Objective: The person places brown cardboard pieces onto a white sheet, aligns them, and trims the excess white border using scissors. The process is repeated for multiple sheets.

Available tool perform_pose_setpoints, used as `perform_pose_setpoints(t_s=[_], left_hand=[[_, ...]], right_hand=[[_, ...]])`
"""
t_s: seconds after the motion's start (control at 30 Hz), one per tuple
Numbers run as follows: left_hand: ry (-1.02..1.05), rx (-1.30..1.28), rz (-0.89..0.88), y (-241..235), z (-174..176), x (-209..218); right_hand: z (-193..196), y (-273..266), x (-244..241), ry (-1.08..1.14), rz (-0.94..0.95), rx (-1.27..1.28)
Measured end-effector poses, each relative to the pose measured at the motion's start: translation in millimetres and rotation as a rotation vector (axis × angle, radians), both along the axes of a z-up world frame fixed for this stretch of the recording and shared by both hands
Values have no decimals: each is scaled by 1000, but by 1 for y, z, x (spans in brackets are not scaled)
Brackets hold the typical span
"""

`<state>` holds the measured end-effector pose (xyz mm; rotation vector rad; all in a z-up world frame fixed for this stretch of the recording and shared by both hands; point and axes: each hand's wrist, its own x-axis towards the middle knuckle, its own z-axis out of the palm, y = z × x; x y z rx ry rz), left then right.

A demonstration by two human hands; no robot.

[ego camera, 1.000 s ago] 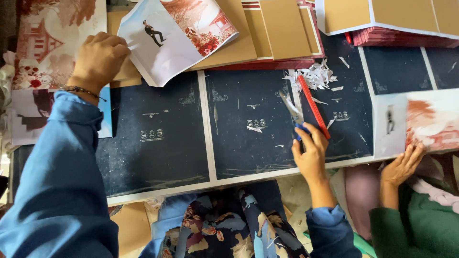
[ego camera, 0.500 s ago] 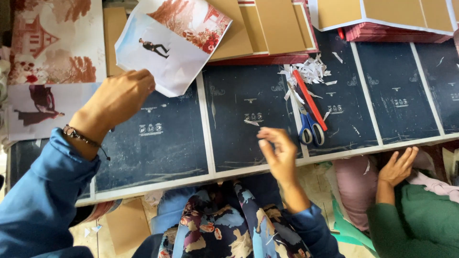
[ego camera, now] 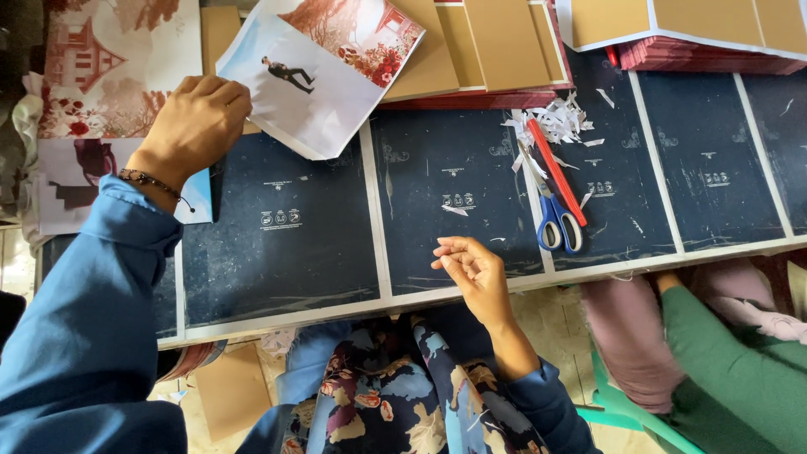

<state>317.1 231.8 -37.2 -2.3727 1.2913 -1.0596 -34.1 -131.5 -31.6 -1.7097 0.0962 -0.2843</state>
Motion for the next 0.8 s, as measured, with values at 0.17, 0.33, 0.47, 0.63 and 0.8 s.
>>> perform_pose_setpoints(t_s=[0.17,0.33,0.47,0.63,0.8], left_hand=[[415,-30,22,-40,28,-76],[878,-173,-33,-116,52,-204],[1584,-658,-65,-141,49,-247],[1771,-907,-30,-160,27,-254],[1780,-956,18,-141,36,-242]], right_hand=[[12,27,14,23,32,158],[5,62,24,33,35,403],[-1,63,21,-5,-106,426],[12,51,16,32,-147,385],[-3,29,22,30,-152,297]])
